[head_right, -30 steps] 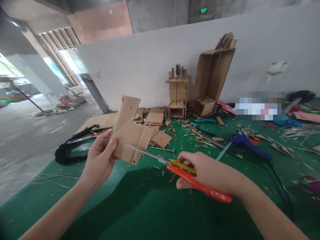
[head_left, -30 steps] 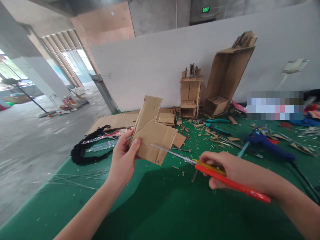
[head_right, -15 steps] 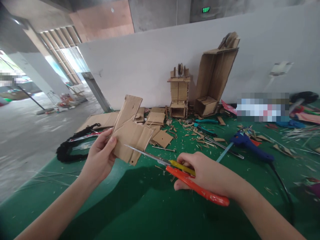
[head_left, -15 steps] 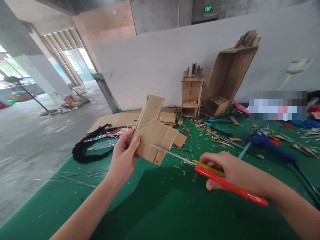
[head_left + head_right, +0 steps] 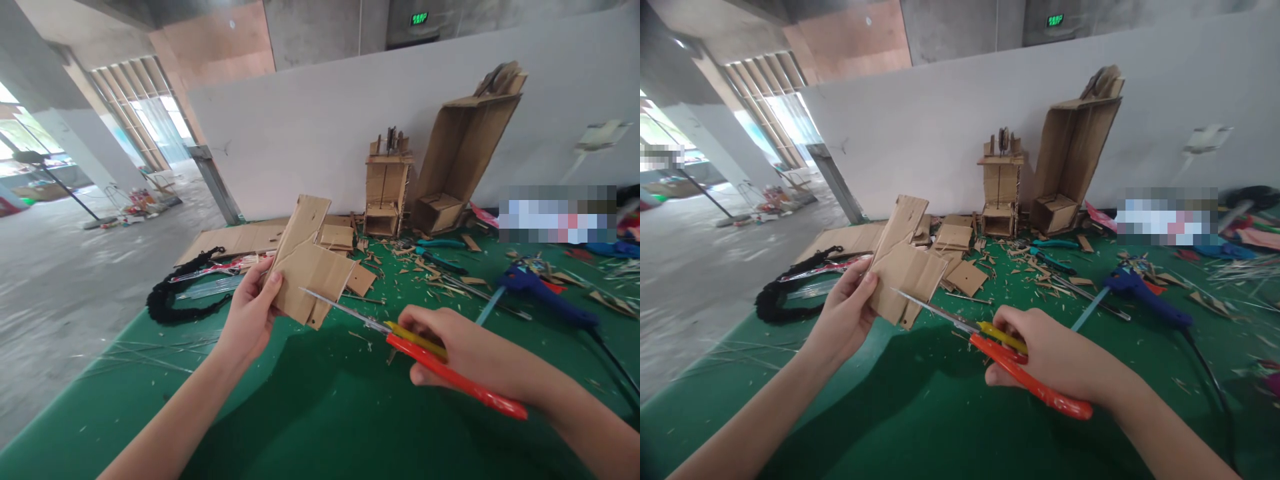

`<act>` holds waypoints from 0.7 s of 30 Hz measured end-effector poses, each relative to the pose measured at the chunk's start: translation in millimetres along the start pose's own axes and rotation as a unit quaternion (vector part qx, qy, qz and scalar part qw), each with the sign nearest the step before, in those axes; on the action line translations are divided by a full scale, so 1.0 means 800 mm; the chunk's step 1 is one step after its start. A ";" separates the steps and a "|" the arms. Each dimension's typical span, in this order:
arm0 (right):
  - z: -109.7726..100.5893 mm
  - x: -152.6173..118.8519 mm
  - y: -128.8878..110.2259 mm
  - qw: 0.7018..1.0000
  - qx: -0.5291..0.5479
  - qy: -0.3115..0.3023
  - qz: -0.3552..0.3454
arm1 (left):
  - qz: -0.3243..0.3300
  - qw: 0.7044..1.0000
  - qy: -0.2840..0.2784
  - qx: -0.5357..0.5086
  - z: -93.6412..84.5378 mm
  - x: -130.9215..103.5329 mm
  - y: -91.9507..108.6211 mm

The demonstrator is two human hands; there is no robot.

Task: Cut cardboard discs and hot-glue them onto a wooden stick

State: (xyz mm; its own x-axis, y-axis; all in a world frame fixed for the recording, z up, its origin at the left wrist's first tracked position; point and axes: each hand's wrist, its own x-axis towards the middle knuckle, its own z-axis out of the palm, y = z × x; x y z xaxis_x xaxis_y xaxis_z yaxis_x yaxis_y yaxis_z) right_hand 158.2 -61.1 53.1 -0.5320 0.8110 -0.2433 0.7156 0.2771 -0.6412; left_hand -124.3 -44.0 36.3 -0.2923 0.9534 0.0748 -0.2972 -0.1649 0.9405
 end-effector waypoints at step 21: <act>0.005 0.001 -0.005 0.999 -0.022 0.037 0.022 | 0.013 1.000 0.009 0.016 0.000 -0.001 0.000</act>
State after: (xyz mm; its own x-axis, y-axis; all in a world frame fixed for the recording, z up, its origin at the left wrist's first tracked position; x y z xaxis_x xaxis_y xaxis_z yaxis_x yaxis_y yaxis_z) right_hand 153.2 -63.5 52.7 -0.4652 0.8585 -0.2157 0.7580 0.2605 -0.5979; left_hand -123.9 -44.4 36.6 -0.3169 0.9438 0.0937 -0.2608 -0.1817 0.9481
